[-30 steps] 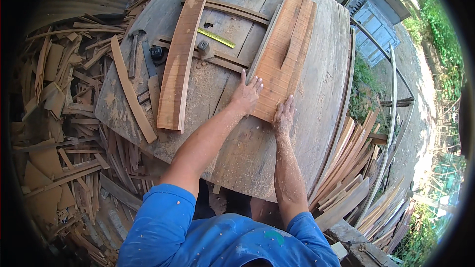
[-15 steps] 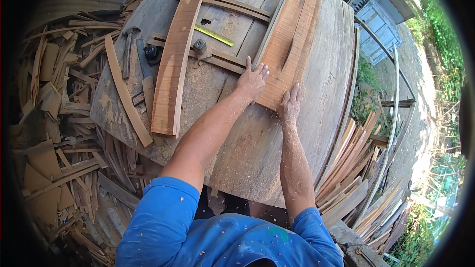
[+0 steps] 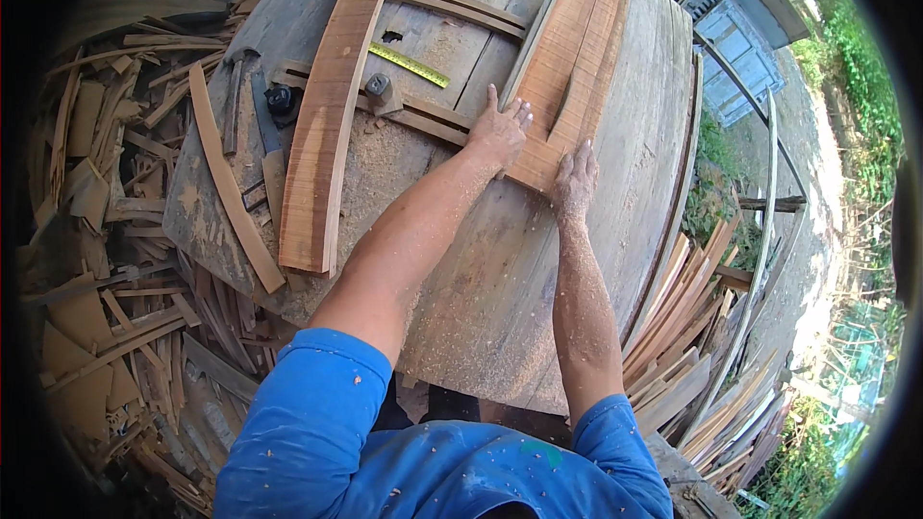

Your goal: The person repeatedly positions long wooden boards on a table saw and pushes them through the spinning blade to cut them into narrower strips, setting the finished pieces aside after each cut.

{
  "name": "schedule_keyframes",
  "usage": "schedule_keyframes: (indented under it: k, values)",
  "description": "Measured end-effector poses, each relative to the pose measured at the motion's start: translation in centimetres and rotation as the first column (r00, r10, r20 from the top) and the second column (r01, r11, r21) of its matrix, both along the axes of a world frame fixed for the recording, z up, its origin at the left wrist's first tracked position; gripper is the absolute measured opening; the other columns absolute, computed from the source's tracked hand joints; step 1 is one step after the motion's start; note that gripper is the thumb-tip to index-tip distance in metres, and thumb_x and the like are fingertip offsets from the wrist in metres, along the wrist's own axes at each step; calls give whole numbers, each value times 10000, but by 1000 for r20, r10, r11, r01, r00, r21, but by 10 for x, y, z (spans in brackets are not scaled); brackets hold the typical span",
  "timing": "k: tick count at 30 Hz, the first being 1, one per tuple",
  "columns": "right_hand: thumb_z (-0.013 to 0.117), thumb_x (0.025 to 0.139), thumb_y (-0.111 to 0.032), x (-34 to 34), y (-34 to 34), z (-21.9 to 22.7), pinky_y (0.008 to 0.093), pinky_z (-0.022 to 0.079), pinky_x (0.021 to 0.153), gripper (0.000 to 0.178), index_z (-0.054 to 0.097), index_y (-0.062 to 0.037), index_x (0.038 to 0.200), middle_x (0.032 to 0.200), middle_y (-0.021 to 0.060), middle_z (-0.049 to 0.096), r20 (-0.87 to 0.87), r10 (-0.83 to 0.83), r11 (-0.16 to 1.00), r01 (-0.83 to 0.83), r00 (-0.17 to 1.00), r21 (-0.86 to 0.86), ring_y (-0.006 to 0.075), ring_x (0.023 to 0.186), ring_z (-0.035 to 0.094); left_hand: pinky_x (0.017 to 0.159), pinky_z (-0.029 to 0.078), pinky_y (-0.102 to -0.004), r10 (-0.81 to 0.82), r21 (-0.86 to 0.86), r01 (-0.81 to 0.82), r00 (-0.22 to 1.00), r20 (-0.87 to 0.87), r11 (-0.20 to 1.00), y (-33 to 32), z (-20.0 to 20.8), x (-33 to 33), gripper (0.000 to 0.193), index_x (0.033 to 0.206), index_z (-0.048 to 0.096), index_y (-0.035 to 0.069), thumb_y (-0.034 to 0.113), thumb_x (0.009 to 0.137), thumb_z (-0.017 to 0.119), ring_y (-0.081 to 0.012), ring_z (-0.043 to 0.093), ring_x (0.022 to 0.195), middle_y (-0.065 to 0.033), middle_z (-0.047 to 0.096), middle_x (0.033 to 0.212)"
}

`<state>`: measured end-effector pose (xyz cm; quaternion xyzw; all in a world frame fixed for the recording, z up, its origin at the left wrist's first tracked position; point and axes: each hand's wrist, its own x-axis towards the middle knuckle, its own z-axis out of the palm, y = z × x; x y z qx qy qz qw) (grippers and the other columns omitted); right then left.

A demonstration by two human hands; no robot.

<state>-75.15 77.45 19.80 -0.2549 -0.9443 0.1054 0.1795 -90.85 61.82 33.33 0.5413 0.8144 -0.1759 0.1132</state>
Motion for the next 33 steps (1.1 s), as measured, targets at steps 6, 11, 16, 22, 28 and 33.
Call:
schedule_keyframes:
  k: [6, 11, 16, 22, 28, 33]
  values:
    - [482, 1030, -255, -19, 20, 1, 507, 346, 1138, 579, 365, 45, 1510, 1485, 300, 443, 10, 0, 1000, 0, 1000, -23, 438, 1348, 447, 1174, 189, -716, -4, -15, 5, 1000, 29, 1000, 15, 12, -16, 1167, 1572, 280, 21, 432, 658, 876, -249, 219, 1542, -96, 260, 1662]
    - [450, 1034, -173, -42, 3, 19, 530, 348, 1156, 303, 584, 42, 1201, 1507, 322, 408, 68, 134, 982, -141, 989, 124, 501, 1366, 415, 1177, 204, -705, 39, -51, -37, 999, 28, 998, 8, 7, -35, 1187, 1579, 267, 28, 416, 645, 889, -247, 212, 1545, -95, 246, 1669]
    - [468, 1032, -296, -52, 33, 3, 498, 346, 1142, 553, 434, 22, 1483, 1478, 310, 450, -92, -68, 980, 50, 993, -193, 461, 1351, 444, 1197, 234, -650, 31, -20, -30, 998, 51, 999, 33, 6, -40, 1210, 1581, 257, 25, 394, 631, 909, -242, 203, 1549, -99, 230, 1674]
    - [473, 1032, -306, -70, 23, 27, 500, 350, 1144, 537, 467, 6, 1469, 1473, 296, 467, -146, -150, 938, 94, 978, -334, 460, 1347, 456, 1224, 279, -520, 75, -7, -74, 993, 94, 997, 40, 1, -56, 1229, 1585, 229, 12, 349, 628, 922, -251, 193, 1551, -117, 212, 1677]
    - [469, 1042, -318, -68, 36, 18, 488, 365, 1140, 508, 493, -29, 1460, 1498, 244, 469, 20, 23, 1000, -22, 1000, -13, 434, 1367, 450, 1220, 297, -510, 63, 8, -63, 995, 81, 998, 45, -6, -58, 1244, 1583, 220, 1, 348, 621, 929, -253, 187, 1552, -117, 199, 1680]
    - [451, 1052, -300, -80, 39, 14, 494, 364, 1140, 469, 512, -75, 1458, 1502, 227, 473, -112, -169, 952, 133, 979, -277, 418, 1375, 448, 1222, 302, -505, 56, 63, -61, 996, 71, 996, 48, -5, -64, 1230, 1581, 224, 2, 340, 629, 926, -247, 196, 1549, -116, 211, 1676]
